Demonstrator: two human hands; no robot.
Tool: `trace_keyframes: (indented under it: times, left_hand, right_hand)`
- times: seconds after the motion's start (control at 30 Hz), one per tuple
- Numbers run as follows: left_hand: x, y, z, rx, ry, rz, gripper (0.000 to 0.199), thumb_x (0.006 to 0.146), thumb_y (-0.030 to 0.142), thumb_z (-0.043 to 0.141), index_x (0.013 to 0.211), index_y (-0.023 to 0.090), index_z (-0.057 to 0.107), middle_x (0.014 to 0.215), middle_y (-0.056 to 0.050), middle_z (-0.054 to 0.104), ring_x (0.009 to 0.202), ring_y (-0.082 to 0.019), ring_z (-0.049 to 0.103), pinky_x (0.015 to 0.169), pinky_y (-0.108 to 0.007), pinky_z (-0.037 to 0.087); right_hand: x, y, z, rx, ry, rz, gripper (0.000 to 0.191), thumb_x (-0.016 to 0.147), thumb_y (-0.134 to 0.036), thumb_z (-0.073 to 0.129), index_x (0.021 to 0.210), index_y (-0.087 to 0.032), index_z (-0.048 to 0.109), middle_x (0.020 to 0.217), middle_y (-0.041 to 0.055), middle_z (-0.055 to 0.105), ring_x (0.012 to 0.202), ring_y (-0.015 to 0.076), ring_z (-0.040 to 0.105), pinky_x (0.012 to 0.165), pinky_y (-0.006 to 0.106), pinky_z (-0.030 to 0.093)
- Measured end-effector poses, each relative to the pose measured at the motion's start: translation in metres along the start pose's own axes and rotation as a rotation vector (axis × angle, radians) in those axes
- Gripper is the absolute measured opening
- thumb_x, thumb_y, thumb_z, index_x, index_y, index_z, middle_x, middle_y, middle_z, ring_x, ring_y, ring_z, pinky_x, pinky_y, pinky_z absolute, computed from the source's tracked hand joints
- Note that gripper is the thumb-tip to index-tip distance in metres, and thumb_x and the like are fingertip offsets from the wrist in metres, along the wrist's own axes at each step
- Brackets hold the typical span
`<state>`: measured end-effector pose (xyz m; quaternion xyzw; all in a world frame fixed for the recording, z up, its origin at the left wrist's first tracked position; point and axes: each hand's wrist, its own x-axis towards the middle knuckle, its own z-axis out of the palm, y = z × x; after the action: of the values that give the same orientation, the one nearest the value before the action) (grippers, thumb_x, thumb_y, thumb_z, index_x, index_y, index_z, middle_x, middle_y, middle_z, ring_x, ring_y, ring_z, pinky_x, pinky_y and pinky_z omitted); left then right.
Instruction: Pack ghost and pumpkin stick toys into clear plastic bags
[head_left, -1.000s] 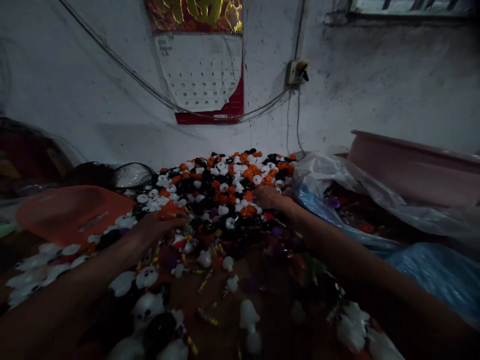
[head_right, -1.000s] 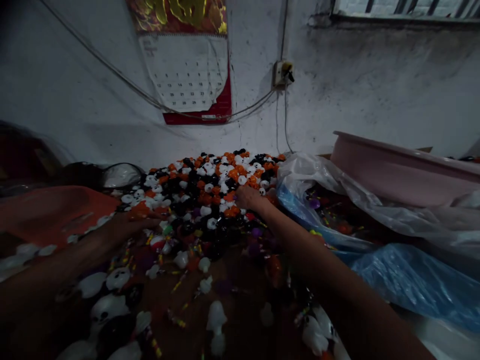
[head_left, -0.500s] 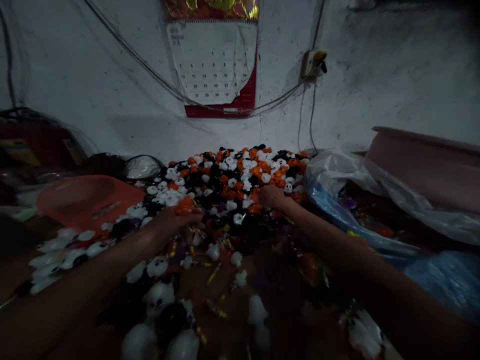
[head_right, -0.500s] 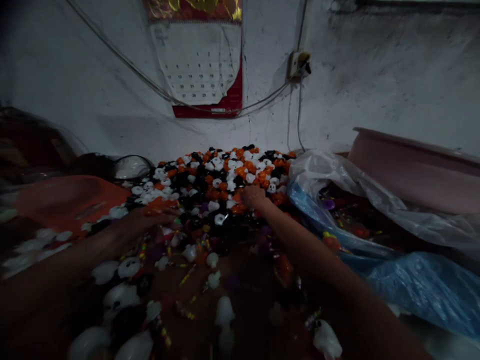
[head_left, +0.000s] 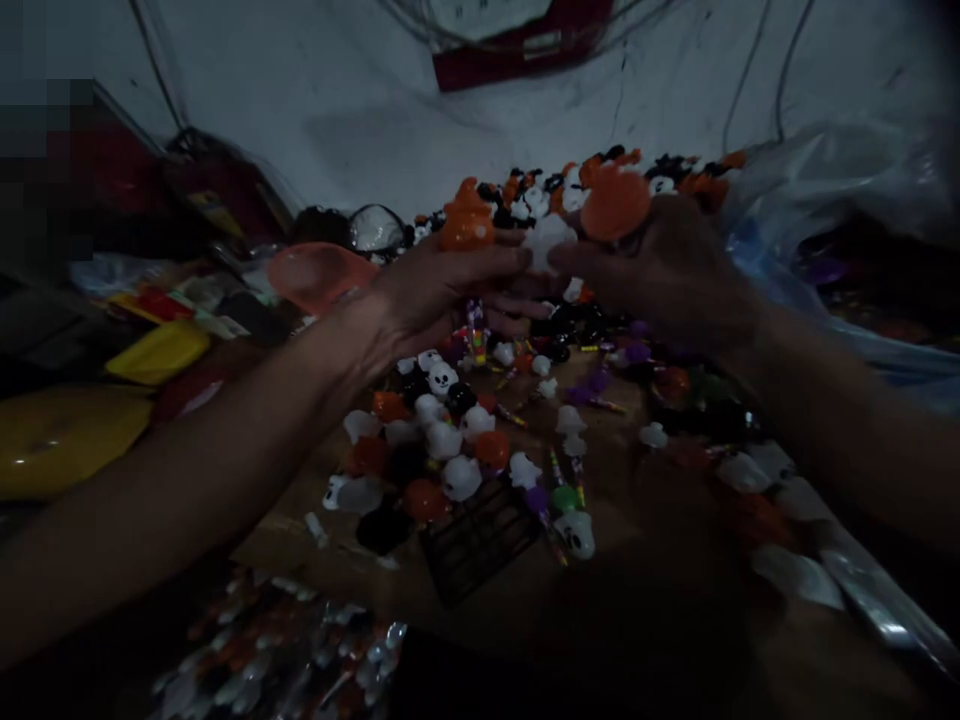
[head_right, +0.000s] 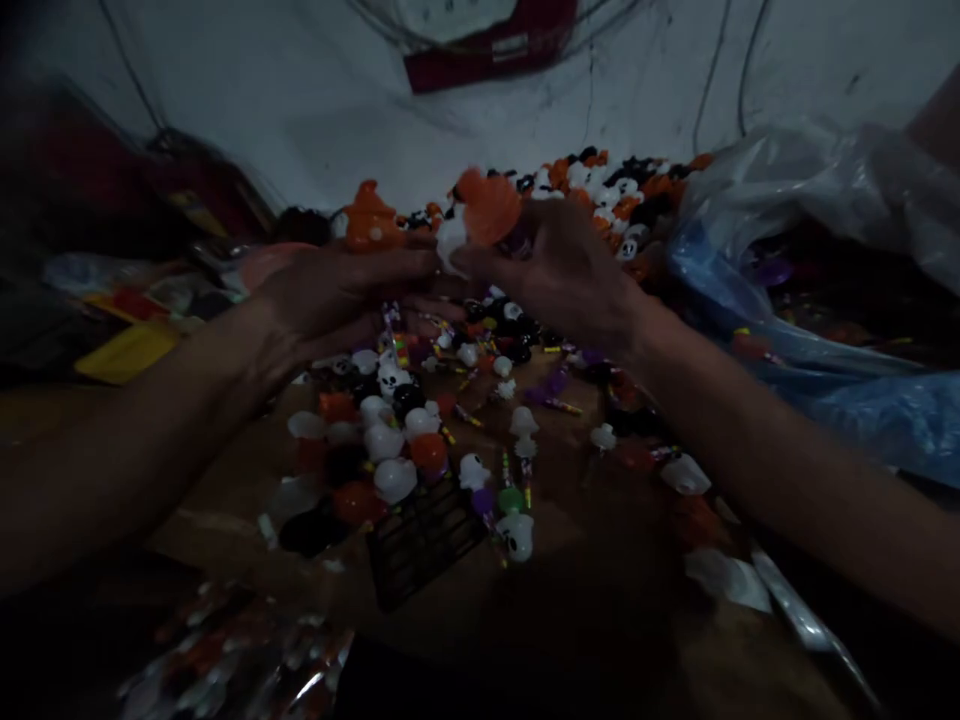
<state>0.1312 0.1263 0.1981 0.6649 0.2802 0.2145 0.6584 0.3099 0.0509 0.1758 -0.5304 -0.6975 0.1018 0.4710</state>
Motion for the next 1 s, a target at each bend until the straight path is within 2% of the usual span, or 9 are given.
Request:
trace_keyframes:
  times: [0.13,0.27,0.4,0.5,0.6,0.7,0.83,1.0]
  left_hand:
    - [-0.017,0.015,-0.005,0.008,0.019,-0.037,0.024,0.090,0.022,0.051,0.107,0.009,0.062,0.097,-0.007,0.068,0.088,-0.024,0.069,0.068,-0.029,0.058]
    - [-0.030,0.017,-0.009,-0.048,0.054,-0.009,0.018,0.087,0.019,0.053,0.099,0.008,0.063,0.083,-0.006,0.067,0.067,-0.015,0.068,0.062,-0.027,0.059]
    - [-0.043,0.003,-0.012,-0.031,0.040,0.015,0.020,0.086,0.025,0.056,0.093,0.008,0.064,0.076,-0.007,0.066,0.060,-0.016,0.067,0.055,-0.026,0.057]
    - [-0.056,-0.009,-0.017,0.005,0.046,0.017,0.020,0.082,0.028,0.062,0.092,0.011,0.064,0.070,-0.006,0.065,0.057,-0.017,0.066,0.048,-0.024,0.054]
    - [-0.074,-0.018,-0.029,-0.063,0.138,-0.015,0.022,0.078,0.028,0.067,0.094,0.014,0.062,0.071,-0.004,0.066,0.054,-0.017,0.065,0.046,-0.025,0.054]
    - [-0.092,-0.028,-0.042,-0.236,0.237,-0.081,0.021,0.077,0.025,0.068,0.095,0.016,0.062,0.074,-0.002,0.067,0.053,-0.013,0.063,0.048,-0.022,0.054]
    - [-0.106,-0.044,-0.053,-0.375,0.280,-0.103,0.019,0.079,0.029,0.067,0.086,0.011,0.064,0.075,-0.006,0.068,0.055,-0.012,0.063,0.052,-0.021,0.054]
    - [-0.115,-0.052,-0.046,-0.414,0.284,-0.070,0.025,0.077,0.035,0.069,0.085,0.012,0.064,0.072,-0.006,0.069,0.057,-0.014,0.064,0.053,-0.024,0.054]
  right_hand:
    - [-0.002,-0.008,0.006,0.016,0.034,-0.077,0.033,0.080,-0.043,0.063,0.085,-0.011,0.067,0.075,-0.0034,0.063,0.074,0.0121,0.062,0.065,0.025,0.051]
    - [-0.004,-0.016,0.014,0.039,0.131,-0.144,0.029,0.081,-0.042,0.064,0.084,-0.014,0.068,0.071,-0.0019,0.060,0.064,0.0098,0.055,0.054,0.020,0.044]
    - [-0.011,-0.027,0.023,0.055,-0.006,-0.126,0.028,0.082,-0.042,0.062,0.078,-0.014,0.067,0.062,-0.0021,0.055,0.053,0.0077,0.046,0.045,0.019,0.034]
    - [-0.019,-0.032,0.030,-0.009,-0.139,-0.124,0.022,0.083,-0.036,0.062,0.085,-0.015,0.066,0.064,-0.0021,0.057,0.054,0.0088,0.048,0.050,0.021,0.037]
    - [-0.031,-0.031,0.034,-0.089,-0.222,-0.113,0.020,0.087,-0.034,0.056,0.097,-0.017,0.061,0.078,0.0012,0.062,0.066,0.0140,0.055,0.060,0.025,0.043]
    - [-0.042,-0.028,0.042,-0.091,-0.241,-0.063,0.023,0.095,-0.037,0.042,0.100,-0.020,0.057,0.088,0.0052,0.064,0.079,0.0185,0.060,0.068,0.029,0.046]
    - [-0.048,-0.033,0.060,-0.154,-0.222,-0.058,0.029,0.099,-0.034,0.030,0.093,-0.019,0.053,0.076,0.0037,0.063,0.064,0.0165,0.059,0.056,0.027,0.039]
    - [-0.048,-0.053,0.072,-0.298,-0.207,-0.173,0.019,0.099,-0.028,0.034,0.101,-0.022,0.052,0.068,-0.0019,0.062,0.051,0.0135,0.054,0.048,0.026,0.025]
